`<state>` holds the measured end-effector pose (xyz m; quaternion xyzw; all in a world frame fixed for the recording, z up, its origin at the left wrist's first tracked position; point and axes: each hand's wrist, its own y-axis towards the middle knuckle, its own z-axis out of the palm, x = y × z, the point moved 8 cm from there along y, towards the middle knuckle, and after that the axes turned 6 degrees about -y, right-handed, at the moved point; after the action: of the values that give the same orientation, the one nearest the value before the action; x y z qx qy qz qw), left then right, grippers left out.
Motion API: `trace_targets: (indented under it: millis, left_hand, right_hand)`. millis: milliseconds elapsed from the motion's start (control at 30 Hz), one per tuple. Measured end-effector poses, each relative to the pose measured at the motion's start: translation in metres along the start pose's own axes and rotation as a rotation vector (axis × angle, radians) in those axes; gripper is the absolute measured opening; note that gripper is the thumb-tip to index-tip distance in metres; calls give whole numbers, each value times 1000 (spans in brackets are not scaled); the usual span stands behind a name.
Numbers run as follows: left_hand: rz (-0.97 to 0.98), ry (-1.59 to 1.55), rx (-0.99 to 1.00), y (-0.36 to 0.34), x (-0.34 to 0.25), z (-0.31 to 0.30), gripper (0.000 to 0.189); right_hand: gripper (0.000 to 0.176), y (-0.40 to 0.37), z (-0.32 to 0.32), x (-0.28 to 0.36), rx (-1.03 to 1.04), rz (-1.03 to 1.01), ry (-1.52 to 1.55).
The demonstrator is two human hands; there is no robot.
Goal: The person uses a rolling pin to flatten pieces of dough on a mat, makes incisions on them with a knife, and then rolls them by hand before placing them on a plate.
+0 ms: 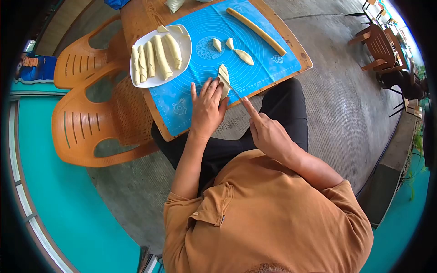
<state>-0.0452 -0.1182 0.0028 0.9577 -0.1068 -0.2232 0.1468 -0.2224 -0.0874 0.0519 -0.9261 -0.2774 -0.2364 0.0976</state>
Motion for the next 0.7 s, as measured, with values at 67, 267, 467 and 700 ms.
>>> trace_targets:
  millis: [67, 267, 467, 700]
  left_hand:
    - [1, 2, 3, 0, 1, 0, 47]
    - [4, 11, 13, 0, 1, 0, 44]
    - [0, 7, 23, 0, 2, 0, 45]
    - [-3, 23, 32, 4, -2, -3, 46]
  right_hand:
    - [74, 0, 2, 0, 7, 2, -1]
    - [75, 0, 2, 1, 44, 24, -52]
    - [81, 2, 12, -3, 56, 12, -130]
    - [89, -1, 26, -9, 47, 11, -206]
